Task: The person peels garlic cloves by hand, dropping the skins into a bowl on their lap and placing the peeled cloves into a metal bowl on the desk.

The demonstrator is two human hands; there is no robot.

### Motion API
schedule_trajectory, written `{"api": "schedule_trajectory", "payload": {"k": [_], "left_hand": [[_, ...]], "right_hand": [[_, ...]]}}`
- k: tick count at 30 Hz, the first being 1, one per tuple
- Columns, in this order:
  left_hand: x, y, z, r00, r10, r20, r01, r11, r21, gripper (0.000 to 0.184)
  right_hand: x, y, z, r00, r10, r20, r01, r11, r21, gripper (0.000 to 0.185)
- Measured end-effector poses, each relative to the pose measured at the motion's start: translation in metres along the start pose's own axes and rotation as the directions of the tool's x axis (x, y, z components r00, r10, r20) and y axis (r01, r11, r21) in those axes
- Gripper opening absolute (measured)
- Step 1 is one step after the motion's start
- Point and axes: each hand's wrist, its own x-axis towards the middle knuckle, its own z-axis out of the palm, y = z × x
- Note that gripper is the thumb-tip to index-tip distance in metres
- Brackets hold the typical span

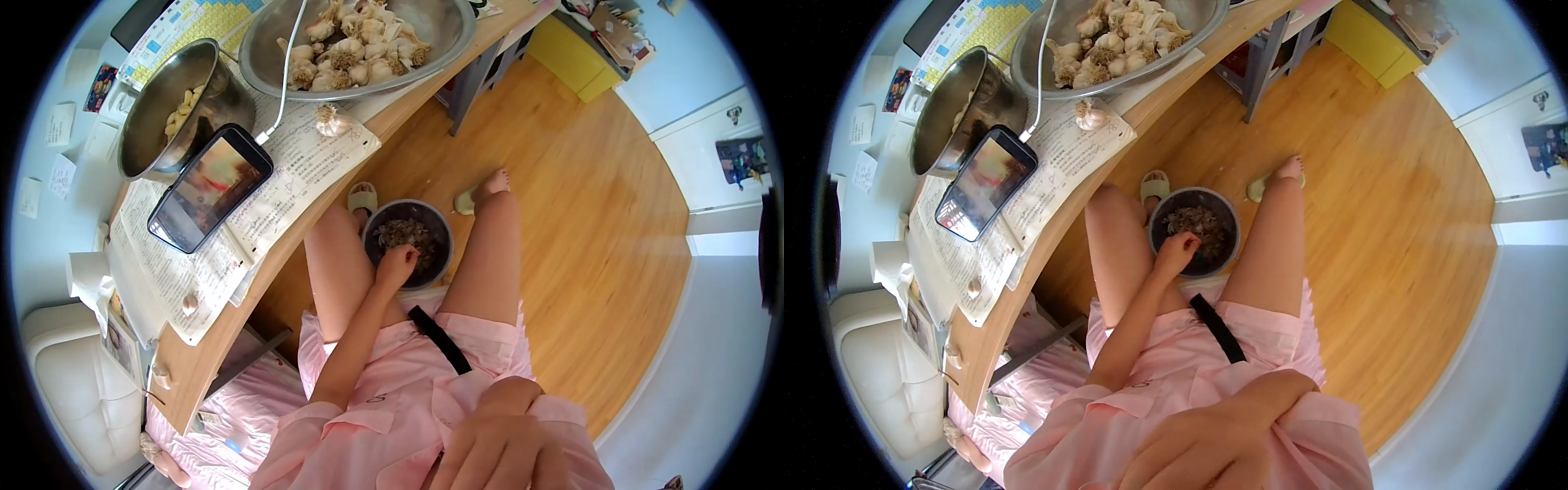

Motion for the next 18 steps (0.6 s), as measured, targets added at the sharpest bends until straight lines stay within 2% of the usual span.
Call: {"api": "schedule_trajectory", "payload": {"k": [6, 8, 9, 11, 12, 14, 15, 17, 18], "left_hand": [[0.002, -0.001, 0.000, 0.998, -0.031, 0.049, 0.032, 0.999, -0.022, 0.014], [0.002, -0.001, 0.000, 0.997, -0.040, 0.059, 0.041, 0.999, -0.020, 0.013], [0.002, 0.001, 0.001, 0.997, -0.048, 0.067, 0.050, 0.998, -0.026, 0.014], [0.001, 0.004, -0.003, 0.994, -0.068, 0.081, 0.071, 0.997, -0.032, 0.014], [0.004, 0.006, 0.001, 0.994, -0.066, 0.082, 0.070, 0.997, -0.043, 0.015], [0.001, 0.004, -0.002, 0.993, -0.081, 0.083, 0.085, 0.995, -0.046, 0.015], [0.005, 0.005, -0.002, 0.994, -0.074, 0.080, 0.078, 0.996, -0.053, 0.015], [0.001, 0.004, -0.003, 0.993, -0.078, 0.085, 0.083, 0.995, -0.059, 0.015], [0.001, 0.003, -0.003, 0.993, -0.079, 0.086, 0.085, 0.994, -0.063, 0.015]], "right_hand": [[0.004, 0.018, -0.011, 0.990, -0.136, -0.022, 0.137, 0.990, 0.019, 0.013], [0.005, 0.020, -0.012, 0.990, -0.130, -0.050, 0.134, 0.988, 0.082, 0.013], [0.001, 0.012, -0.003, 0.990, -0.025, -0.140, 0.044, 0.990, 0.132, 0.015], [-0.024, 0.009, 0.013, 0.986, 0.126, -0.109, -0.108, 0.982, 0.154, 0.027], [-0.027, 0.017, 0.006, 0.983, 0.181, 0.006, -0.181, 0.979, 0.097, 0.038], [-0.024, 0.016, 0.004, 0.980, 0.198, 0.017, -0.198, 0.971, 0.132, 0.039], [-0.021, 0.009, 0.004, 0.983, 0.167, -0.073, -0.148, 0.965, 0.216, 0.028], [-0.011, 0.002, 0.002, 0.979, 0.167, -0.119, -0.131, 0.956, 0.262, 0.008], [-0.008, 0.000, 0.002, 0.977, 0.182, -0.111, -0.148, 0.955, 0.257, 0.008]]}}
